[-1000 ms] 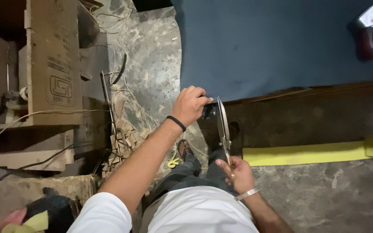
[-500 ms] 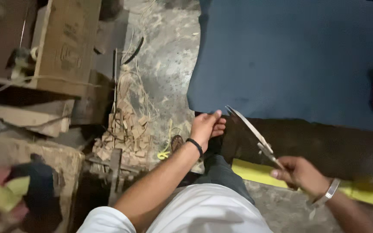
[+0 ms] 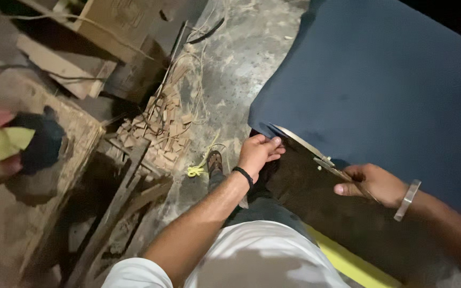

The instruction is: The person staples a dark blue fabric onto a wooden frame using a staple gun, then trims excess fabric with scissors. The person smooths the fabric and continues stapling along the edges to secure it.

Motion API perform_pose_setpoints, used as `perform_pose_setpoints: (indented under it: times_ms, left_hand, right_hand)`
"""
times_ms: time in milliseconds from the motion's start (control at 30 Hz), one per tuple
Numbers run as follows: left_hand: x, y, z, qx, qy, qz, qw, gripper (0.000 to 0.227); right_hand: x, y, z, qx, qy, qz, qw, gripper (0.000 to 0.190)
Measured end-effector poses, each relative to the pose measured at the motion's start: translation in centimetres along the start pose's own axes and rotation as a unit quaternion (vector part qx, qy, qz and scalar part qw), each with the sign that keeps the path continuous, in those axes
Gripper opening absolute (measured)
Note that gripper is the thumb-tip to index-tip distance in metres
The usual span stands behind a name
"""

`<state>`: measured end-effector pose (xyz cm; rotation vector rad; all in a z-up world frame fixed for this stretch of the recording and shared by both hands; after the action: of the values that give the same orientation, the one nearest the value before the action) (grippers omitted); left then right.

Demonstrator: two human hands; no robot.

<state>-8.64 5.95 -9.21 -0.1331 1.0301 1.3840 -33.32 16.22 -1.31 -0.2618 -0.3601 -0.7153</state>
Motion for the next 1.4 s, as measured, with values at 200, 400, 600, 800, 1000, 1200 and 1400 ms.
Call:
perform_pose_setpoints:
  times_ms: [200, 400, 600, 800, 1000, 1200, 1400]
  left_hand:
    - [0.9, -0.3, -0.2, -0.011, 0.019, 0.019, 1.000, 0.016]
    - [0.9, -0.6, -0.5, -0.014, 0.039, 0.039, 0.998, 0.015]
    - [1.7, -0.8, -0.9, -0.031, 0.024, 0.033, 0.999, 0.015]
    - [2.2, -1.2, -0.8, -0.029, 0.032, 0.050, 0.998, 0.011]
    - [1.8, -0.8, -0.7, -0.018, 0.049, 0.048, 0.997, 0.008]
    - [1.2, -1.4, -0.2, -0.001, 0.031, 0.024, 0.999, 0.007]
    - [1.1, -1.1, -0.1, 0.077, 0.012, -0.126, 0.989, 0.010]
  right_hand:
    - [-0.9, -0.3, -0.4, 0.033, 0.017, -0.020, 0.999, 0.055]
    - [-0.7, -1.2, -2.1, 0.037, -0.011, 0.039, 0.998, 0.056]
    - [1.2, -0.7, -3.7, 0.035, -0.009, -0.048, 0.998, 0.054]
    - [4.0, -0.7, -2.2, -0.003, 0.004, 0.027, 1.000, 0.051]
    - [8.1, -0.3, -3.8, -0.007, -0.023, 0.005, 1.000, 0.044]
    - [9.4, 0.3, -3.3, 0.004, -0.065, -0.054, 0.996, 0.048]
    - [11.6, 0.7, -3.8, 0.000, -0.077, -0.049, 0.996, 0.042]
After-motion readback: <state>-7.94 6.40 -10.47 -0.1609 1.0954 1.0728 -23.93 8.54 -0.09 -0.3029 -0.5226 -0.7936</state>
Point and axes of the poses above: each hand's wrist, its own z-axis away from the middle knuckle, its own y-axis out of the palm, x = y × z, the point moved 9 cm from there along -z, towards the middle knuckle, and after that the axes turned 12 degrees about x, right-handed, at the moved point
